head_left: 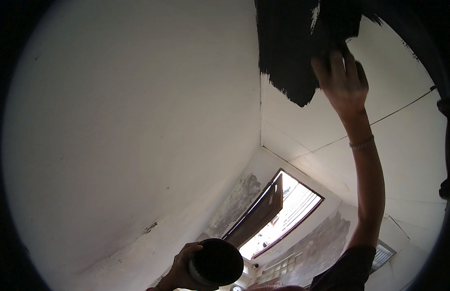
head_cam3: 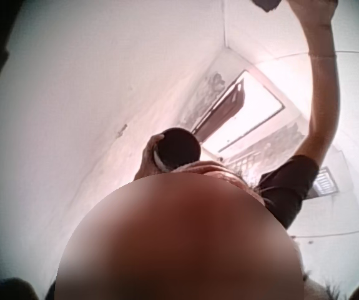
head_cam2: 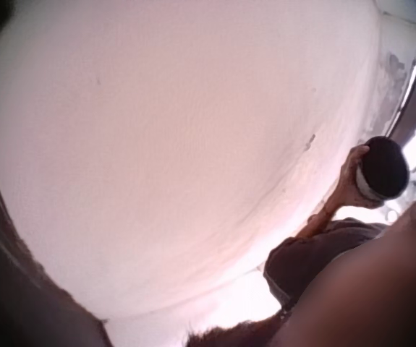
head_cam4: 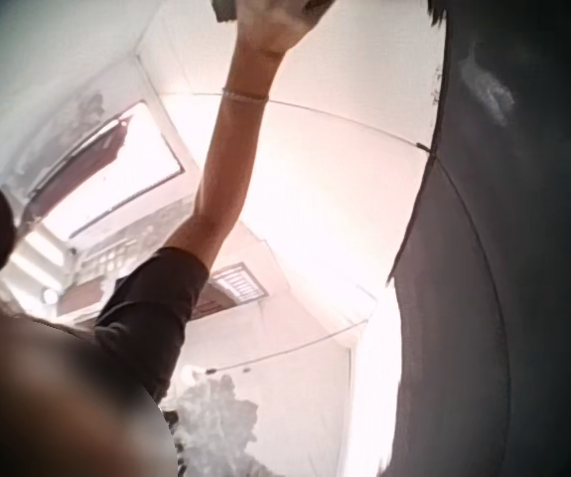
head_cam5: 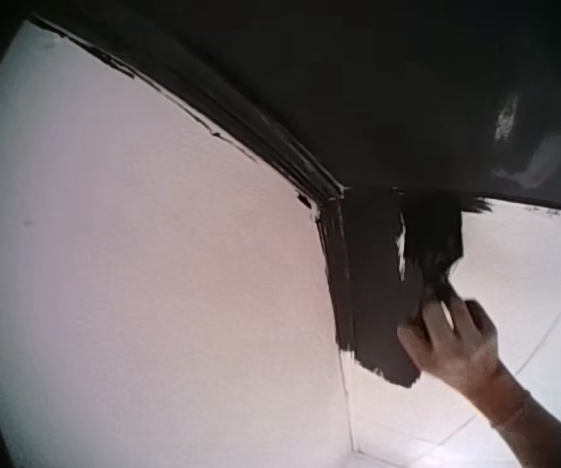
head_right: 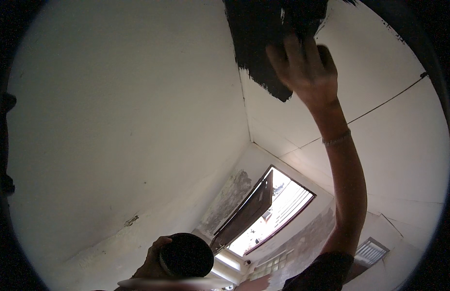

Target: The person paints a white ceiling with black paint using a brush and a small container. They repeatedly dip the brush into the container and apply paint to the ceiling in broad strokes, gradually covering more area.

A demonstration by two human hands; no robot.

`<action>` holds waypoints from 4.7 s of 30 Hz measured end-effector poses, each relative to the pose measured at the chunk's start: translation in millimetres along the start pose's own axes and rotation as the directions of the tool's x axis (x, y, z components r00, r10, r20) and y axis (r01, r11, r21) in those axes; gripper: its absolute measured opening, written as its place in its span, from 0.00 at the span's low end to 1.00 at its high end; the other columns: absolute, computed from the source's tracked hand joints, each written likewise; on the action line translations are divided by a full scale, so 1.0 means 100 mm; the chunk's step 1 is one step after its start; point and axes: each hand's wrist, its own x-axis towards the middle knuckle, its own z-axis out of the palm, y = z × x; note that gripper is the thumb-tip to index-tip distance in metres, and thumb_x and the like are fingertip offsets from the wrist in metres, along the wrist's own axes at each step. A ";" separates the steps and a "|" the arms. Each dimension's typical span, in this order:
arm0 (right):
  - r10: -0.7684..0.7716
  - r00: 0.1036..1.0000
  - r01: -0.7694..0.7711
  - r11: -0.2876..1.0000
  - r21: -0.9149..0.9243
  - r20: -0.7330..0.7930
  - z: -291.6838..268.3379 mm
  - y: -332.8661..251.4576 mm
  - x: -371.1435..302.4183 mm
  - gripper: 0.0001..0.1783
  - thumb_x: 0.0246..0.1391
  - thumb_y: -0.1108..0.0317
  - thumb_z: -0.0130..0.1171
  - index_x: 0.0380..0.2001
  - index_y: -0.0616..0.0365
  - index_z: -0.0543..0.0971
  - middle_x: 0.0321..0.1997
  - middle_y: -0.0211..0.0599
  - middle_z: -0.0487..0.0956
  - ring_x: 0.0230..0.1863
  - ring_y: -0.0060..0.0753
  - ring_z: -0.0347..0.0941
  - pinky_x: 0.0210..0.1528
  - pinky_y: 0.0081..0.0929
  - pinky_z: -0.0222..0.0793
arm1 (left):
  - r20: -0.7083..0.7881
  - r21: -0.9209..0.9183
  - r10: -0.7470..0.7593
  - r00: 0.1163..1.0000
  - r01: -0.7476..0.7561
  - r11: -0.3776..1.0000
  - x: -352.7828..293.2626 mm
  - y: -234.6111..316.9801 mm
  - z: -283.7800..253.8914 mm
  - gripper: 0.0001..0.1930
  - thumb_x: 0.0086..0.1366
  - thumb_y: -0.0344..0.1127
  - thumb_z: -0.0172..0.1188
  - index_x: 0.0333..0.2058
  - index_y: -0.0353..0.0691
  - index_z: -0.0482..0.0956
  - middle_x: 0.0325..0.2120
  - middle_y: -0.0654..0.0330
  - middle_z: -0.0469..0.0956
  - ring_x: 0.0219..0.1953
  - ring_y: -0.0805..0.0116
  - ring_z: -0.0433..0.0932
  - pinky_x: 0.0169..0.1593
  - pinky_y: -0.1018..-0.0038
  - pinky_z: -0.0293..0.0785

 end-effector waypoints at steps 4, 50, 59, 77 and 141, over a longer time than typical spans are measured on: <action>-0.002 0.984 0.024 0.992 -0.123 0.176 0.10 -0.19 -0.05 0.06 0.56 0.66 0.63 0.37 0.45 0.79 0.51 0.36 0.79 0.44 0.33 0.83 0.32 0.23 0.82 | -0.023 -0.186 -0.028 0.999 0.023 0.982 -0.07 -0.14 0.04 0.56 0.36 0.40 0.89 0.64 0.48 0.64 0.60 0.51 0.72 0.64 0.55 0.72 0.68 0.56 0.66; 0.863 0.434 -0.847 0.293 0.443 0.259 -0.03 0.71 1.34 0.07 0.59 0.69 0.68 0.32 0.60 0.81 0.26 0.38 0.82 0.25 0.30 0.79 0.28 0.24 0.73 | 0.038 -0.169 -0.039 0.999 0.045 0.985 -0.04 -0.28 -0.10 0.65 0.29 0.41 0.91 0.67 0.50 0.58 0.63 0.49 0.68 0.63 0.52 0.73 0.67 0.55 0.69; -0.039 0.993 0.031 0.997 0.065 0.112 0.02 0.04 0.48 0.13 0.46 0.64 0.67 0.37 0.41 0.79 0.38 0.26 0.75 0.36 0.27 0.76 0.27 0.20 0.82 | -0.077 -0.185 -0.118 0.990 0.102 0.977 -0.05 -0.15 0.03 0.60 0.33 0.44 0.91 0.65 0.44 0.62 0.56 0.50 0.78 0.57 0.62 0.77 0.65 0.60 0.70; -0.086 0.983 0.079 0.996 0.049 0.165 0.07 -0.44 0.24 0.12 0.52 0.55 0.69 0.35 0.44 0.78 0.44 0.31 0.79 0.36 0.26 0.78 0.25 0.17 0.82 | -0.039 -0.071 -0.092 0.995 0.089 0.994 -0.09 -0.31 -0.01 0.67 0.36 0.62 0.84 0.70 0.39 0.57 0.64 0.40 0.65 0.64 0.42 0.68 0.66 0.51 0.65; 0.004 0.939 -0.183 0.853 0.489 0.344 0.58 -1.62 -0.37 0.15 0.53 0.66 0.69 0.46 0.49 0.80 0.43 0.34 0.80 0.41 0.30 0.82 0.34 0.27 0.84 | -0.063 -0.025 -0.030 0.998 0.029 0.999 -0.06 -0.23 -0.31 0.61 0.30 0.48 0.90 0.64 0.50 0.63 0.58 0.42 0.72 0.60 0.41 0.76 0.61 0.52 0.73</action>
